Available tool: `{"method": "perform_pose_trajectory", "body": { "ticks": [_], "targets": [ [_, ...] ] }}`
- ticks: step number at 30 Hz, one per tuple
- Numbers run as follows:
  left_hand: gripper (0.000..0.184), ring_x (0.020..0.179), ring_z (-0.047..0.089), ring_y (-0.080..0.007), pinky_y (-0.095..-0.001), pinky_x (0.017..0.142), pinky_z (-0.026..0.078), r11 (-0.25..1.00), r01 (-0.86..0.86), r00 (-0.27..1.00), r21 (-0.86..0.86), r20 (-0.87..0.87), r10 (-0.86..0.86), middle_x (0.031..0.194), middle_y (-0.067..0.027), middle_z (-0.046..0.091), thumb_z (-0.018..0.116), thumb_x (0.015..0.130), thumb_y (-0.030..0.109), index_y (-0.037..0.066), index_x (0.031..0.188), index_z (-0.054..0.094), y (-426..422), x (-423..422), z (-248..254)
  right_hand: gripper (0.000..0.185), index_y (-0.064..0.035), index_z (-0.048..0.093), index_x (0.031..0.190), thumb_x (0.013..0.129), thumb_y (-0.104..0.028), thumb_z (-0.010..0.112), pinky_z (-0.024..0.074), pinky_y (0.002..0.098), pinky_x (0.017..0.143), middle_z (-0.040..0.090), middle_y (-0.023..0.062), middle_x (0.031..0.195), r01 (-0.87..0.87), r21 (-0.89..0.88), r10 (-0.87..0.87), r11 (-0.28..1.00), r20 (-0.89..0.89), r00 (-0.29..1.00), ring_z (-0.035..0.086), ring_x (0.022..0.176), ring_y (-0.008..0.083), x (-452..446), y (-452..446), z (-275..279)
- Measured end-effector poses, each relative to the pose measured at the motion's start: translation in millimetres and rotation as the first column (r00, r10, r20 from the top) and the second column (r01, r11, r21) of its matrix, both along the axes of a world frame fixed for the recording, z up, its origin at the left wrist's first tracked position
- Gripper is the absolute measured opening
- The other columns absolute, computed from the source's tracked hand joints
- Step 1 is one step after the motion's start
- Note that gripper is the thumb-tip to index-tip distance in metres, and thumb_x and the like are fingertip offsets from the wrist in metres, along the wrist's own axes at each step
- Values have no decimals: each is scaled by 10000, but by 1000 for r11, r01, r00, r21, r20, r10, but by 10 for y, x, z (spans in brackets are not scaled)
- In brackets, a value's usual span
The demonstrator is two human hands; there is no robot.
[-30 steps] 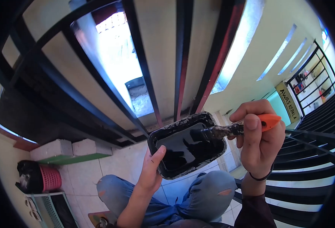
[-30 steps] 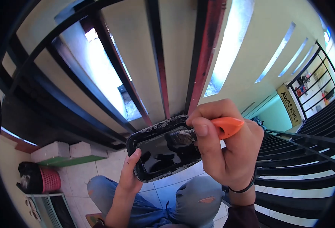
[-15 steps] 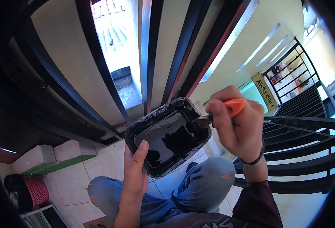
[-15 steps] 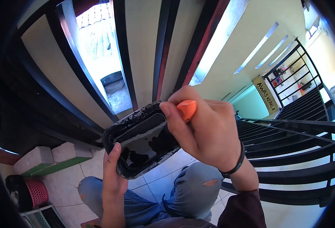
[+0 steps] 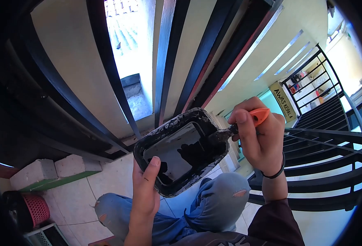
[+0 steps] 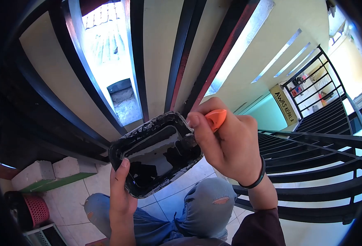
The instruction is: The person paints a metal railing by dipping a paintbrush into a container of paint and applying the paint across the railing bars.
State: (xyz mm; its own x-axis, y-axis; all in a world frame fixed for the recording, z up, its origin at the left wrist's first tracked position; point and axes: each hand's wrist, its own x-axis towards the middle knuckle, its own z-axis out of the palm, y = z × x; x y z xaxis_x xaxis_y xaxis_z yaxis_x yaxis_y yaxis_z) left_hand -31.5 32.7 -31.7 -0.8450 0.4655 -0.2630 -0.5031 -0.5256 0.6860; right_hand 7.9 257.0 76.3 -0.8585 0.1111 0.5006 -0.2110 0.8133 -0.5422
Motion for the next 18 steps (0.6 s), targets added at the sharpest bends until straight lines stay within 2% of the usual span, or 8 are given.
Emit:
{"method": "perform_pose_trajectory", "body": {
  "ticks": [2,5,9,12,14,15,18],
  "targets": [
    [506,1332,550,-210,-368,1140,432,1000,-2,1000,-11,1,2,1431,-136,566,573,1038,150,27,1503,417,14,-3,-23,293,7,656,899,1073,-211,565,498,217,521,685,52,758,12,-5,-12,1000,13,1000,646,546,95,24,48,-24],
    [502,1326,552,-205,-364,1135,434,1000,-5,1000,-11,0,5,1429,-132,567,573,1039,147,29,1503,420,49,8,-56,154,-25,657,918,1027,-128,623,472,246,529,639,44,651,44,-45,-43,998,23,999,659,526,163,71,86,-59],
    [494,1315,558,-201,-360,1124,441,1000,9,1000,-17,22,-8,1414,-124,575,574,1041,142,33,1499,426,99,11,-93,165,-22,658,915,1032,-127,611,482,241,533,651,42,668,75,-105,-74,992,9,997,668,536,145,130,139,-34],
    [507,1247,631,-232,-368,1079,500,997,-34,999,-73,-24,33,1368,-136,631,587,1040,285,6,1454,501,185,22,-100,192,-11,655,914,1045,-138,595,497,235,543,675,43,707,116,-172,-118,978,0,993,678,554,128,176,157,2],
    [506,1253,627,-229,-368,1080,498,998,-11,1000,-64,-29,9,1371,-140,629,587,1041,284,3,1453,500,191,7,-108,216,-1,652,914,1056,-147,582,505,231,549,692,46,743,147,-268,-149,952,11,989,684,568,118,228,158,35],
    [506,1256,625,-228,-368,1081,498,998,1,999,-57,-32,-3,1372,-142,628,586,1041,283,1,1452,500,198,-1,-108,244,13,647,916,1069,-157,563,511,227,554,705,60,784,156,-248,-153,956,29,988,688,581,115,232,139,21],
    [513,1263,620,-223,-367,1084,494,999,1,999,-45,-47,-3,1372,-141,625,588,1041,283,-1,1457,489,236,-5,-92,248,12,649,919,1072,-162,561,503,223,547,701,57,775,120,-293,-155,949,-97,983,689,582,109,233,117,-53]
  ]
}}
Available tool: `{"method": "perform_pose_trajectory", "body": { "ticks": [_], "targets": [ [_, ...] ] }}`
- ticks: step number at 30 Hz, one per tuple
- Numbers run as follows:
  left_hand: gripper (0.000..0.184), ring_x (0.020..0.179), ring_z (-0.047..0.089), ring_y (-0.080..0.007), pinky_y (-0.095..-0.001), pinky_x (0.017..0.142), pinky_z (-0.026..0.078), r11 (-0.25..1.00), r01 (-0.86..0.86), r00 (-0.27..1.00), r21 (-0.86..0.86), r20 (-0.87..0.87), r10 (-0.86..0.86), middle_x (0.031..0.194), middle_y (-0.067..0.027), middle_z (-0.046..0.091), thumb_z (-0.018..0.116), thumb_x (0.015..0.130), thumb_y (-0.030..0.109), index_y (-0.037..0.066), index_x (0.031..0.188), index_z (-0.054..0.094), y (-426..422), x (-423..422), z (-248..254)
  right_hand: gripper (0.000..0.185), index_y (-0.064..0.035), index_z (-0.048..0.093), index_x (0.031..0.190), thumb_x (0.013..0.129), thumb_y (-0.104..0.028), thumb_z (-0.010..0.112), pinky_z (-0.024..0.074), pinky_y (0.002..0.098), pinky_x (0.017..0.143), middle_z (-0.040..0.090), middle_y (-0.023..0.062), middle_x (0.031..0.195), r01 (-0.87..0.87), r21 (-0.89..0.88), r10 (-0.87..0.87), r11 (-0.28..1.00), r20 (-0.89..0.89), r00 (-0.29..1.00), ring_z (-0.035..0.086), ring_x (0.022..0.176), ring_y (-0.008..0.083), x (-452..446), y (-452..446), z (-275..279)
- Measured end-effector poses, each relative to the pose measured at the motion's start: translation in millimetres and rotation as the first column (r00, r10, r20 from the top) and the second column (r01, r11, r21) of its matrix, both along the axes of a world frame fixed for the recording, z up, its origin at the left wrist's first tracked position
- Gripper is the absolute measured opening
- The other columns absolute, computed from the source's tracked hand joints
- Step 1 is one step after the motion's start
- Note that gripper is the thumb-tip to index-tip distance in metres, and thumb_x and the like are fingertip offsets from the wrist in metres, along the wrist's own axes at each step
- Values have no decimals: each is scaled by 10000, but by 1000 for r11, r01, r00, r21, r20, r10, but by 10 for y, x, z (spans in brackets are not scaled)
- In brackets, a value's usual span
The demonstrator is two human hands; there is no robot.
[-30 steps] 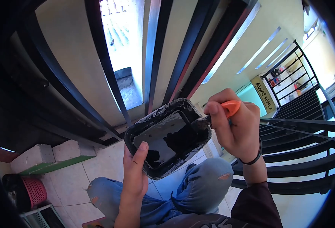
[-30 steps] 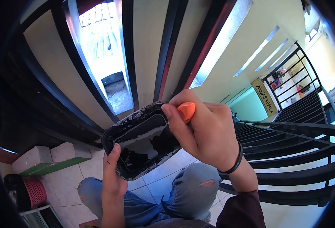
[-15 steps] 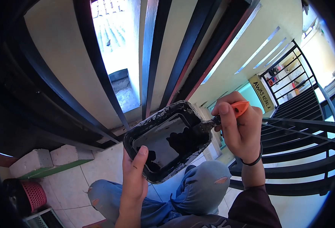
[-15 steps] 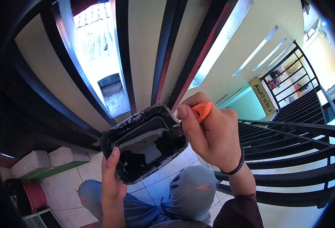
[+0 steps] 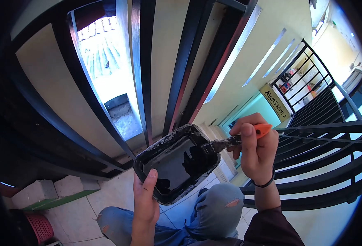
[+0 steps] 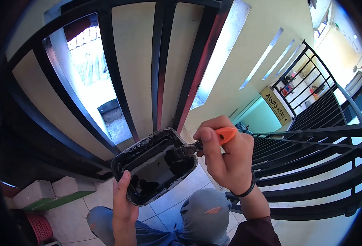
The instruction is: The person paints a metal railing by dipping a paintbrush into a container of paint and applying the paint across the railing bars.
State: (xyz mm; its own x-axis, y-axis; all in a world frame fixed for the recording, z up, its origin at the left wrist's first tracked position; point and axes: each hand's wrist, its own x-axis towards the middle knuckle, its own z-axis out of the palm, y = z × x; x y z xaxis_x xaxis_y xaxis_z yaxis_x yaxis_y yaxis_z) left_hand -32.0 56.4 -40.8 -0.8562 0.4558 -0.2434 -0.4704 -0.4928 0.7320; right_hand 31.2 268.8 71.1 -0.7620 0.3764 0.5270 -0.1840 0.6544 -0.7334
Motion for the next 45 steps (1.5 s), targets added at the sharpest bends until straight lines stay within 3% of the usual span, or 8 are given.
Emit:
{"method": "perform_pose_trajectory", "body": {
  "ticks": [9,17,20,24,27,36,41,45],
  "targets": [
    [486,1292,549,-176,-341,1121,419,999,-3,999,44,37,2,1383,-92,582,592,1040,163,34,1484,444,-27,3,9,274,25,637,963,1087,-202,544,482,209,508,683,67,768,-24,-63,20,998,-64,998,665,558,88,38,-2,-111],
    [508,1258,614,-209,-362,1095,479,998,-53,999,-39,-4,53,1375,-121,618,596,1040,274,18,1463,481,2,48,-23,313,30,624,961,1103,-227,516,491,200,496,686,66,843,16,-272,-33,962,-57,998,672,563,90,5,49,-197],
    [505,1259,617,-214,-364,1094,482,998,-41,999,-47,-24,40,1374,-125,622,594,1039,272,13,1460,487,17,21,-26,334,36,621,952,1106,-239,510,491,202,486,669,76,840,-12,-136,10,991,-14,1000,683,577,102,26,92,-234],
    [508,1260,622,-226,-368,1086,491,998,10,1000,-55,3,-10,1372,-136,629,592,1038,270,6,1459,490,-46,33,3,367,35,603,977,1116,-283,486,495,212,469,665,84,844,-15,-229,-4,973,-81,997,667,548,118,28,102,-117],
    [522,1248,633,-230,-371,1075,505,999,20,1000,-31,-8,-20,1370,-145,633,601,1032,278,5,1462,490,-101,10,210,404,2,587,1010,1125,-360,452,484,222,441,684,96,770,44,-456,-101,889,-103,990,628,483,132,-62,166,-29],
    [599,1310,557,-202,-364,1108,449,943,281,959,-177,28,-281,1395,-101,586,667,1001,323,61,1491,443,-579,-410,389,407,-64,605,1056,1086,-463,531,431,238,438,692,90,659,-127,-899,215,418,-38,976,613,467,136,-217,391,-620],
    [620,1304,559,-197,-364,1093,462,931,346,938,-117,48,-342,1411,-111,568,662,1006,330,66,1506,409,-714,-492,-306,413,-58,610,1078,1084,-463,535,459,245,472,718,97,711,-29,-974,292,223,39,956,642,521,135,-189,303,-1362],
    [623,1301,559,-192,-357,1073,474,949,311,948,-54,87,-306,1409,-102,565,663,1006,321,74,1513,398,-790,-338,-1146,424,-28,620,1120,1099,-438,512,499,252,511,742,134,784,6,-918,285,397,129,950,682,588,143,-33,173,-2035]
  ]
}}
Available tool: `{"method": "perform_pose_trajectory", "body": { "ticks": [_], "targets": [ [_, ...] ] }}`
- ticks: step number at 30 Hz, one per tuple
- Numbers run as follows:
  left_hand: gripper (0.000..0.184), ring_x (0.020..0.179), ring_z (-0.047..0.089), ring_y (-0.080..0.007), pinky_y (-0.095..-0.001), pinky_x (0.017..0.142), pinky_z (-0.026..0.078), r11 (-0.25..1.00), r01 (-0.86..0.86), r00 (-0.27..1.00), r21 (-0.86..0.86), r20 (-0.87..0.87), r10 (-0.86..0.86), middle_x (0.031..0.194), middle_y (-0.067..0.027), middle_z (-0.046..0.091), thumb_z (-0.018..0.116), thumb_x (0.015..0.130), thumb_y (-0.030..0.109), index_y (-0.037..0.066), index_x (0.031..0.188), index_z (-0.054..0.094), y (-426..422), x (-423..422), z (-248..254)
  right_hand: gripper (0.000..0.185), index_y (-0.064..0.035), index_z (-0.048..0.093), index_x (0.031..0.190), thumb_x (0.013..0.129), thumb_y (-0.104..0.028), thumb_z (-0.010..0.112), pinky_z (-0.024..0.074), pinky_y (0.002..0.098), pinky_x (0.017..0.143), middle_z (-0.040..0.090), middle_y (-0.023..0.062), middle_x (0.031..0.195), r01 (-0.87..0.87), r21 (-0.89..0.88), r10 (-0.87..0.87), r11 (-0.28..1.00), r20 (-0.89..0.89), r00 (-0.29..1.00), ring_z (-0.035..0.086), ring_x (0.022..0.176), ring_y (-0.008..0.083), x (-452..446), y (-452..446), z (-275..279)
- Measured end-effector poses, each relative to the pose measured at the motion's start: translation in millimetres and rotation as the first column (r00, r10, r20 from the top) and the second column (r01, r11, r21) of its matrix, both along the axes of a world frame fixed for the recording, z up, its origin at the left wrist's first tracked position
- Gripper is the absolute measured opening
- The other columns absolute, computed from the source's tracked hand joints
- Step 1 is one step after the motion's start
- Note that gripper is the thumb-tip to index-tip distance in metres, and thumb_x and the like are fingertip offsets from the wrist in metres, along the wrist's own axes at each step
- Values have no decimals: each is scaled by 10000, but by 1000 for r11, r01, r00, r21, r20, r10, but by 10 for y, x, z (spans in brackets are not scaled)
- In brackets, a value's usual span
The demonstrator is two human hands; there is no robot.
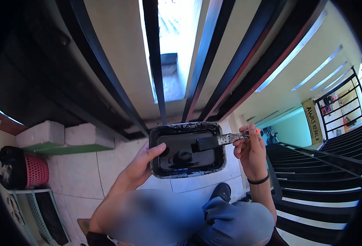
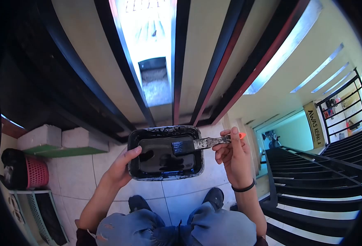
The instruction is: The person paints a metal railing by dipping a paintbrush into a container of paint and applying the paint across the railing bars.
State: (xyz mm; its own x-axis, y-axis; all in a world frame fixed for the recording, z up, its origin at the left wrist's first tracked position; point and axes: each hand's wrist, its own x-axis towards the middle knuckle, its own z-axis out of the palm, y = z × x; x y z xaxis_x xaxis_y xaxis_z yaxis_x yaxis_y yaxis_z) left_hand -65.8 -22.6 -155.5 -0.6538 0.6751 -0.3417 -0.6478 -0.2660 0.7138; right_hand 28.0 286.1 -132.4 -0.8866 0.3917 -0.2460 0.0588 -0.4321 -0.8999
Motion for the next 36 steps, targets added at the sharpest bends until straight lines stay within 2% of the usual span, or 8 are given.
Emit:
{"method": "perform_pose_trajectory", "body": {
  "ticks": [4,7,15,25,28,31,34,36],
  "targets": [
    [589,1286,578,-178,-350,1061,487,998,-61,995,4,83,61,1412,-93,580,643,1024,298,85,1518,402,-6,221,-808,463,50,632,1200,1119,-381,482,540,275,557,762,205,901,-107,293,91,950,69,993,740,691,196,200,-125,-467],
    [574,1295,576,-160,-334,1061,490,996,-92,988,13,123,90,1420,-72,584,626,1046,319,98,1529,407,23,297,-1362,403,68,660,1196,1100,-307,547,548,270,571,766,203,931,-168,355,142,920,98,985,753,730,199,291,-177,-796],
    [631,1254,580,-134,-322,973,520,981,-167,970,-100,161,182,1369,-51,581,664,1021,432,154,1491,348,147,338,-2376,402,58,660,1203,1084,-318,580,563,280,579,765,204,940,-129,310,81,942,162,983,754,728,209,283,-176,-1691],
    [615,1124,622,-119,-326,876,526,957,-202,965,-207,125,231,1259,-54,622,706,991,450,172,1394,334,190,305,-2842,436,48,646,1249,1083,-349,578,575,281,590,765,206,995,-94,251,47,963,188,981,756,742,210,272,-140,-2032],
    [583,1115,612,-118,-310,888,517,938,-251,953,-237,111,283,1230,-56,634,701,1000,438,111,1377,399,241,334,-2830,412,53,651,1271,1081,-308,590,562,264,598,768,189,1001,-116,298,62,947,186,981,753,747,195,280,-202,-1975],
    [585,1087,608,-123,-297,904,512,882,-305,952,-359,-152,267,1216,-70,640,704,999,443,30,1355,492,243,327,-3009,372,53,662,1279,1079,-254,598,548,249,608,773,164,1006,-154,374,84,915,197,977,748,748,175,311,-277,-1964],
    [617,1051,605,-135,-291,911,509,823,-315,942,-472,-264,209,1179,-88,641,725,982,455,-47,1309,577,258,329,-2784,338,49,675,1271,1075,-216,603,542,242,617,776,144,1006,-186,435,103,881,207,973,746,749,162,361,-335,-1958],
    [607,1031,612,-153,-302,906,513,771,-362,906,-523,-391,160,1157,-105,635,744,965,455,-48,1280,616,236,344,-2950,324,45,682,1265,1070,-203,607,544,241,625,778,137,1002,-194,463,111,865,200,974,748,753,159,381,-351,-1959]
  ]
}}
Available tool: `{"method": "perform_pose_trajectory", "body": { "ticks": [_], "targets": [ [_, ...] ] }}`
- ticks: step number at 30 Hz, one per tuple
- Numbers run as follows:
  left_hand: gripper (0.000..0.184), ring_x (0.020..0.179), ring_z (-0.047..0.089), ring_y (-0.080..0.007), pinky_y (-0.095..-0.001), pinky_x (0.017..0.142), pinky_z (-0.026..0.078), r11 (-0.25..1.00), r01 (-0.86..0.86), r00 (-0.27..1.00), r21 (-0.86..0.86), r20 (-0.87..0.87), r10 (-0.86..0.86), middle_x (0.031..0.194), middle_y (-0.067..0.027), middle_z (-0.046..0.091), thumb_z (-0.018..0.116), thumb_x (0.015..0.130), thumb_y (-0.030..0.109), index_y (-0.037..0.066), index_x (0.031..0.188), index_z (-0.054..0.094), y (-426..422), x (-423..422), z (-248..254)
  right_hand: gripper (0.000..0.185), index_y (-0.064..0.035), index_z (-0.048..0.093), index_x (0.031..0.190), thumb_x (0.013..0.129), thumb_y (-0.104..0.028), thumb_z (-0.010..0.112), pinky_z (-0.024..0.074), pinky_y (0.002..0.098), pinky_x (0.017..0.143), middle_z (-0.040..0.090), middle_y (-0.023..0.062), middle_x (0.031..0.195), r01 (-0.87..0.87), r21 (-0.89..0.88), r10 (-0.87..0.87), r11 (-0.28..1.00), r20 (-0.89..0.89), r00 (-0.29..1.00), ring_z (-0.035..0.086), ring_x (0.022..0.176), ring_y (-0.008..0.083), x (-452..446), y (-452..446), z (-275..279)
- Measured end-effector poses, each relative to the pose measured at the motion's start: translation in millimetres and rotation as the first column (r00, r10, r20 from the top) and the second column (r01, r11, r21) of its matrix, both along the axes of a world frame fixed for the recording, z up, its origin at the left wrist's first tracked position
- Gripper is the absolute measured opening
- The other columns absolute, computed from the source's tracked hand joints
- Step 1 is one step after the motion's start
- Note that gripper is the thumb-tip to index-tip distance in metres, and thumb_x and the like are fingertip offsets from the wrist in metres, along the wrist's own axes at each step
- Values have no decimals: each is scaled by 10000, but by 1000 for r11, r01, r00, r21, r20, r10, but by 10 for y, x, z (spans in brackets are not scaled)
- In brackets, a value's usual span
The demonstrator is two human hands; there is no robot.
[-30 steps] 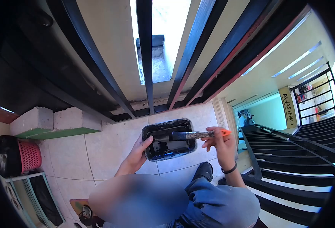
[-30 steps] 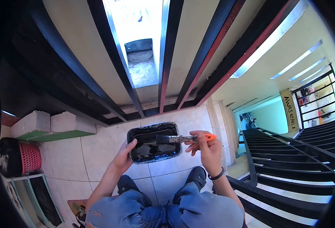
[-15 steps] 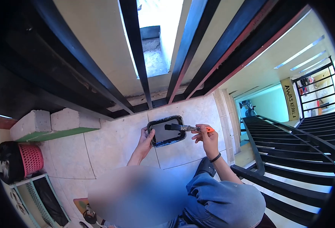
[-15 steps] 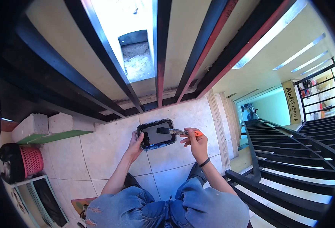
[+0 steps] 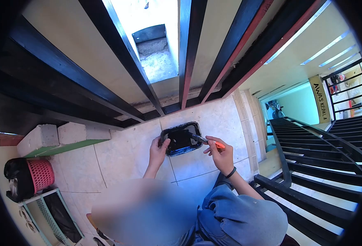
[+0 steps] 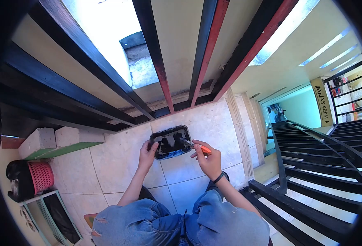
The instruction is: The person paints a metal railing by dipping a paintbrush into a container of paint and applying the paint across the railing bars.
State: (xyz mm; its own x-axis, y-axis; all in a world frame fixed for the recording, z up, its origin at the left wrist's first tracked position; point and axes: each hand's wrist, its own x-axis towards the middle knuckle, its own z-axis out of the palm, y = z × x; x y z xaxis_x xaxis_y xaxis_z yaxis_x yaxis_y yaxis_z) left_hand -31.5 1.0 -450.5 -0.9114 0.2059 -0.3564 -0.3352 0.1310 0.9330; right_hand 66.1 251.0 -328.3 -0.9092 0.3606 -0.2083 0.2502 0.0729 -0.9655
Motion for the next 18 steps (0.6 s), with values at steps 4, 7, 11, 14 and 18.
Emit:
{"method": "perform_pose_trajectory", "body": {
  "ticks": [4,7,11,14,18],
  "targets": [
    [575,1034,624,-213,-322,930,509,978,47,992,-204,-110,-70,1128,-146,612,745,957,465,-47,1209,678,-18,21,23,269,32,718,1226,1036,-142,640,581,265,668,785,152,932,-1,62,3,998,-36,999,770,742,185,-10,-5,92],
    [609,1028,618,-220,-336,926,506,979,54,989,-198,-126,-80,1152,-153,611,706,982,477,-42,1293,634,-39,41,65,267,34,721,1224,1028,-134,649,583,270,675,787,157,924,-9,88,11,996,-18,1000,771,739,187,-14,3,150],
    [563,971,615,-201,-338,860,518,985,-86,986,-152,-154,62,1148,-151,630,668,1016,421,-36,1338,596,-221,290,164,284,19,708,1263,1036,-133,632,566,268,650,782,153,961,-62,217,70,974,-32,997,760,743,164,65,-12,205],
    [441,871,619,-185,-330,767,527,947,-141,969,-289,-238,71,1053,-130,660,637,1040,343,-18,1293,616,-509,617,325,273,0,719,1247,1003,-112,673,574,290,661,778,169,949,-98,302,117,948,-44,992,769,750,187,92,-5,176],
    [259,651,604,-217,-348,627,502,850,-102,962,-517,-269,-48,808,-95,645,677,1000,275,48,1125,690,-998,1184,387,245,-28,739,1191,958,-103,724,591,338,693,765,196,971,-135,397,180,908,-78,981,773,797,284,82,-47,128]
  ]
}}
